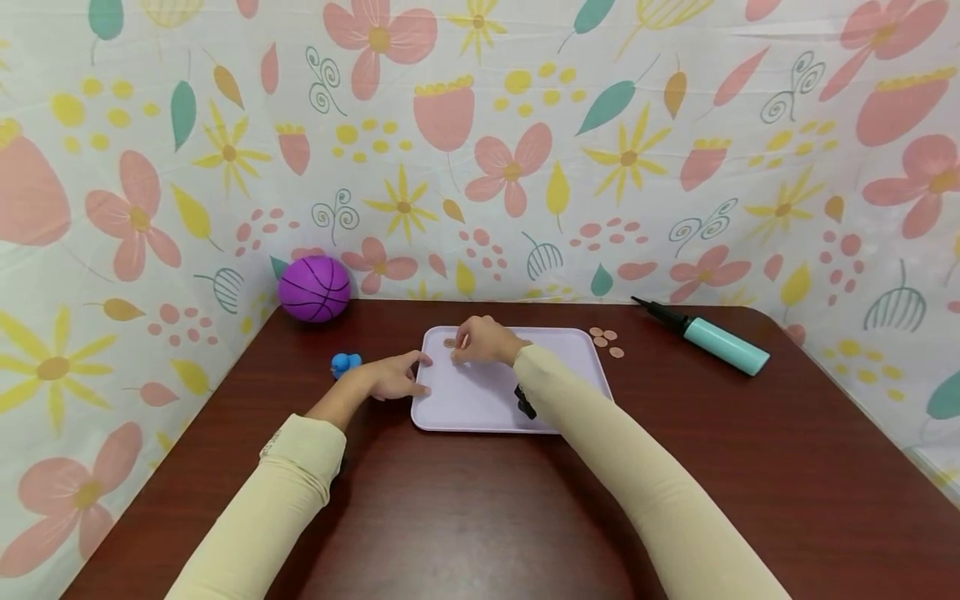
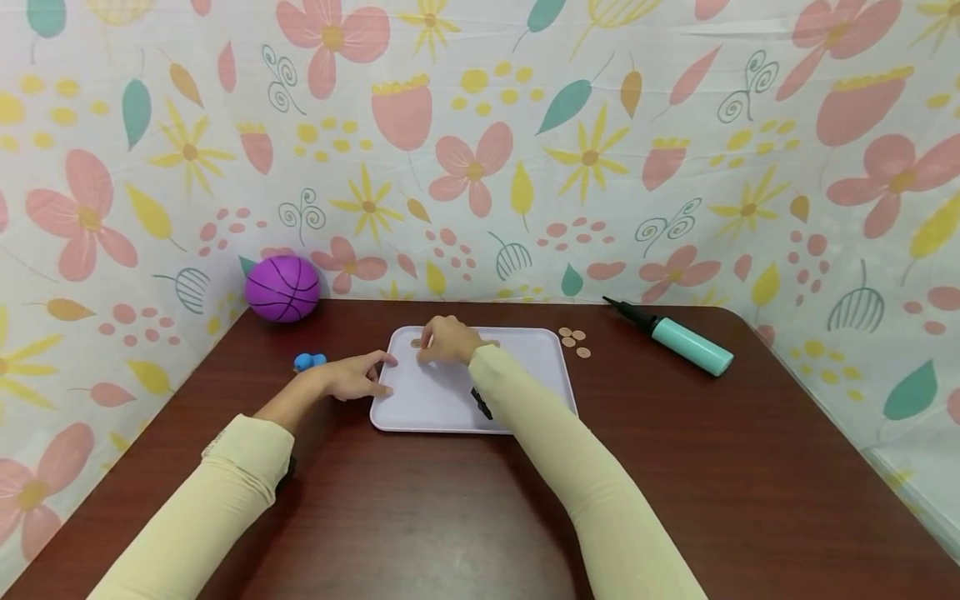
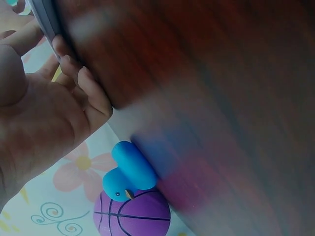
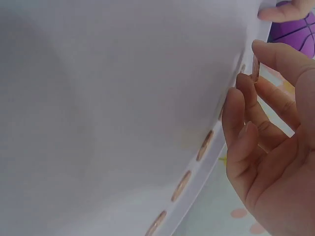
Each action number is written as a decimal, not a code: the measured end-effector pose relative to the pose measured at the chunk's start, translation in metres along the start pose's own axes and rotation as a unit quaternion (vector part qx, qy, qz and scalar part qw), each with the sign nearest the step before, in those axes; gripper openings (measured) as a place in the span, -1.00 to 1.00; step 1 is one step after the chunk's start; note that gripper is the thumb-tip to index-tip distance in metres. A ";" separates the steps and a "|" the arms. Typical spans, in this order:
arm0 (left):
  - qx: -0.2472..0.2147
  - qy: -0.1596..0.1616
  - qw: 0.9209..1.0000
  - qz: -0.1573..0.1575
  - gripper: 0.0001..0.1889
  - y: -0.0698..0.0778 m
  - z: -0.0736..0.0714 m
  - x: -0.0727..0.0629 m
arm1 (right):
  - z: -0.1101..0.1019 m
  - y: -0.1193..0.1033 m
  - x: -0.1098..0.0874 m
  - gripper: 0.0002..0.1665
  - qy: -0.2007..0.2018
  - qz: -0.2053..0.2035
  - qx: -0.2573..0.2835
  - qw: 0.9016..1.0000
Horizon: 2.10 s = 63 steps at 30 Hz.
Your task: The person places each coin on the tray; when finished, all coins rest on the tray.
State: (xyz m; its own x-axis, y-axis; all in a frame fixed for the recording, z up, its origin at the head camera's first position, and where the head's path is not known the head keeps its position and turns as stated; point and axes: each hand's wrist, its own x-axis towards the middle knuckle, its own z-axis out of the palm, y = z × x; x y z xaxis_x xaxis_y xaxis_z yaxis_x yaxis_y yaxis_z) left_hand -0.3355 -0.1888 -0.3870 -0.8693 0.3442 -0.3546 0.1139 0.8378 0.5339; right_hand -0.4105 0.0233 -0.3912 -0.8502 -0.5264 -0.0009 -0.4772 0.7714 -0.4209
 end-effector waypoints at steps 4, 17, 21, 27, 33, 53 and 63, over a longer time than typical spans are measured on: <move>0.002 0.003 1.000 -0.006 -0.35 0.005 0.002 0.002 | 0.001 -0.001 -0.001 -0.84 -0.010 0.006 -0.009 1.000; 0.005 -0.003 1.000 -0.013 -0.30 0.009 0.001 0.003 | 0.006 0.000 0.000 -0.78 -0.020 0.024 -0.010 0.999; 0.005 -0.002 1.000 -0.011 -0.29 0.009 0.002 0.003 | 0.006 0.001 -0.002 -0.77 -0.018 0.014 -0.007 1.000; 0.006 0.000 1.000 -0.015 -0.28 0.009 0.002 0.003 | -0.005 0.005 -0.012 -0.74 -0.024 0.008 -0.005 1.000; 0.007 0.007 1.000 -0.025 -0.29 0.009 0.002 0.001 | -0.028 0.027 -0.031 -0.74 -0.001 -0.005 0.027 1.000; 0.016 0.012 0.999 -0.026 -0.30 0.008 0.005 -0.001 | -0.078 0.161 -0.143 -0.72 0.097 0.107 0.056 0.988; 0.016 0.015 0.999 -0.024 -0.30 0.010 0.004 -0.003 | -0.083 0.186 -0.155 -0.57 0.079 0.156 0.036 0.984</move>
State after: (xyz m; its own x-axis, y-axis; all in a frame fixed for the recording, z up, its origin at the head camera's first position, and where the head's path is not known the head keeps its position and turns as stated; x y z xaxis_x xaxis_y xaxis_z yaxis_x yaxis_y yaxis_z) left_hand -0.3304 -0.1798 -0.3835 -0.8884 0.2905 -0.3556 0.0866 0.8665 0.4916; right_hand -0.3861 0.2779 -0.3941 -0.9796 -0.2008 -0.0011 -0.1751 0.8568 -0.4850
